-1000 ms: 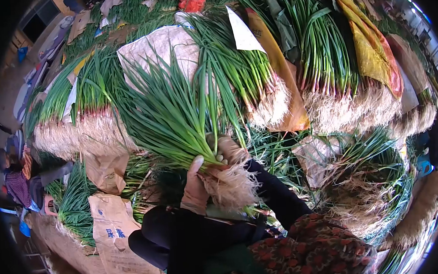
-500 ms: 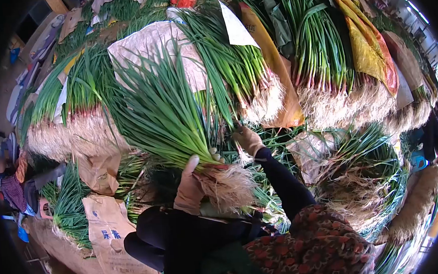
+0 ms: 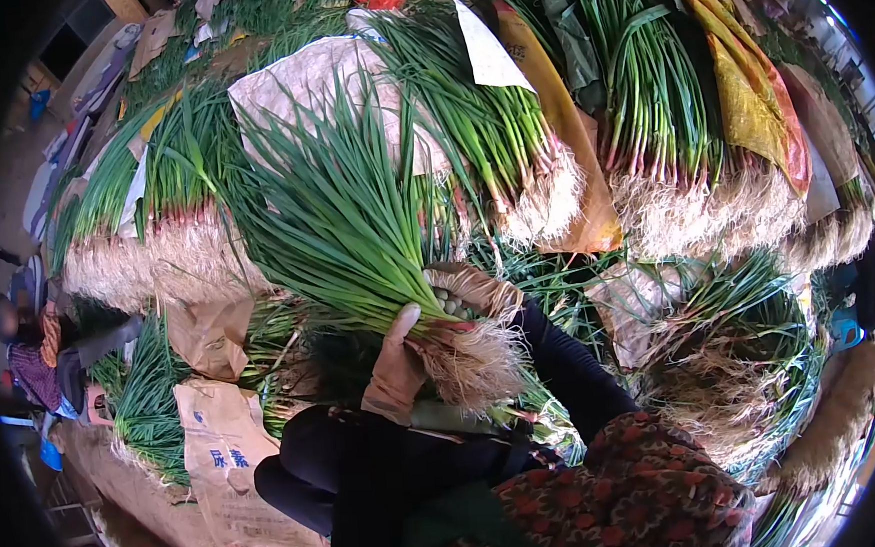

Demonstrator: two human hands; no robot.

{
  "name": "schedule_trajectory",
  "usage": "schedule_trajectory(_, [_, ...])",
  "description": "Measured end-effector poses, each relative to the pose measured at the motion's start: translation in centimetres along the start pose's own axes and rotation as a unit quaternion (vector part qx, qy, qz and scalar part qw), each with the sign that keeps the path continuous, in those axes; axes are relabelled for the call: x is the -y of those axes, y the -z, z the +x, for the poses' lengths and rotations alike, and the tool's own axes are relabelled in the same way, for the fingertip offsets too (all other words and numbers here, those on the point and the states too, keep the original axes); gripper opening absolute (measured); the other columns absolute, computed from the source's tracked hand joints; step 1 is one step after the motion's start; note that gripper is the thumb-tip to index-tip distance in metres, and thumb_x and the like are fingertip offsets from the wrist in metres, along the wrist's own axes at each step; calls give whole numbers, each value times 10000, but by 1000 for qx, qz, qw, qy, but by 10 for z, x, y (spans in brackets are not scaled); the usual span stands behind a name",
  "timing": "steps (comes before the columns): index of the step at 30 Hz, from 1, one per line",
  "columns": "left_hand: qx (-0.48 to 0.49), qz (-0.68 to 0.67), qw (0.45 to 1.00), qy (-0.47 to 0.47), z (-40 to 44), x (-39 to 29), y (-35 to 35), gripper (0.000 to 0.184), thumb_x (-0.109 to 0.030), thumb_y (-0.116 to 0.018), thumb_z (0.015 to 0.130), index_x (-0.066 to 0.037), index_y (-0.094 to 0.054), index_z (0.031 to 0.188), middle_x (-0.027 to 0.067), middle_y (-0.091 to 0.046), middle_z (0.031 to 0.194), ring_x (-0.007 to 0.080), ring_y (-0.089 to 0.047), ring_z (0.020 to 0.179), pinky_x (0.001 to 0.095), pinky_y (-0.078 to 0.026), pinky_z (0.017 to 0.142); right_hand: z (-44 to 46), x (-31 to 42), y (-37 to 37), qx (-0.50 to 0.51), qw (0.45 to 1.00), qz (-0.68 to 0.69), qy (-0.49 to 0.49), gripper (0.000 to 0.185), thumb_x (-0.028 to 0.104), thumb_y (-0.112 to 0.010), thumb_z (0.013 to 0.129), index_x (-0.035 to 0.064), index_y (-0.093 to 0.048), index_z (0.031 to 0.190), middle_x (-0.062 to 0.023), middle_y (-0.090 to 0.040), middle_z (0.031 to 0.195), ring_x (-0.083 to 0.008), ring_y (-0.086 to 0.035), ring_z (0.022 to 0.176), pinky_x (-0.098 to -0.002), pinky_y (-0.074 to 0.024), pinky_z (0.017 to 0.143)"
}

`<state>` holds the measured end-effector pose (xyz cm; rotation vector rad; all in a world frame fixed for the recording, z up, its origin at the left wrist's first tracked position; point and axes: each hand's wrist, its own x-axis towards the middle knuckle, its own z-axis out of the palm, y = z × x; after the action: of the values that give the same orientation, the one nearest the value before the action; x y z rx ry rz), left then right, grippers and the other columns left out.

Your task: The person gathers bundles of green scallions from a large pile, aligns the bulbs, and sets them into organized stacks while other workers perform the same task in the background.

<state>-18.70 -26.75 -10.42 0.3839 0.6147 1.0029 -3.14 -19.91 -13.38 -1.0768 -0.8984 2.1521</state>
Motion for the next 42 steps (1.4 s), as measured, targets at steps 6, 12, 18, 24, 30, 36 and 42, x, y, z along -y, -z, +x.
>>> schedule_trajectory(6, [0, -36, 999, 27, -14, -5, 0, 520, -414, -437, 889, 21, -479, 1171, 176, -582, 1086, 312, -588, 940, 466, -474, 862, -8, -19, -4, -24, 992, 51, 109, 159, 229, -531, 913, 80, -569, 873, 4, -526, 623, -72, -460, 471, -192, -340, 389])
schedule_trajectory(12, [-3, -110, 994, -4, -16, -2, -12, 543, -421, -433, 886, 31, -462, 1186, 197, -591, 1049, 321, -593, 939, 456, -487, 847, 2, -32, 11, -32, 985, 67, 154, 309, 291, -574, 892, 6, -578, 1011, -34, -592, 746, -119, -545, 623, -241, -432, 538])
schedule_trajectory(18, [-3, -140, 990, -19, -21, -3, -10, 528, -394, -472, 877, 24, -444, 1199, 177, -575, 1059, 302, -577, 944, 443, -492, 838, 22, 7, -12, -85, 957, -165, 224, 400, 343, -644, 832, 0, -592, 1030, 9, -523, 624, -76, -463, 504, -206, -363, 467])
schedule_trajectory(24, [50, -175, 982, -57, -23, -10, -20, 521, -370, -466, 874, 44, -433, 1189, 201, -544, 1056, 284, -548, 968, 408, -459, 896, 6, -8, -9, -33, 995, -54, 79, 304, 257, -561, 893, -2, -554, 1053, -22, -572, 632, -86, -482, 463, -219, -361, 413])
schedule_trajectory(30, [-22, -101, 995, -13, -12, 2, 9, 507, -401, -430, 887, 9, -452, 1183, 185, -571, 1037, 308, -567, 940, 446, -472, 847, 8, -32, -4, -110, 985, -8, 134, 219, 235, -504, 928, 33, -576, 967, -37, -629, 725, -95, -552, 519, -207, -415, 436])
schedule_trajectory(36, [-23, -50, 998, 26, -19, -8, 0, 502, -412, -431, 890, 37, -520, 1095, 206, -622, 928, 337, -600, 876, 480, -485, 823, 2, 6, -22, -82, 987, -55, 125, 264, 323, -580, 884, 61, -613, 884, 14, -525, 588, -76, -452, 483, -208, -347, 439])
schedule_trajectory(42, [-24, -68, 997, 1, -11, -2, -2, 491, -408, -470, 878, 43, -545, 1058, 211, -629, 939, 319, -607, 894, 447, -482, 842, 16, -9, -30, -192, 970, 87, 122, 185, 204, -564, 890, 45, -615, 809, -31, -571, 588, -118, -474, 410, -251, -339, 367])
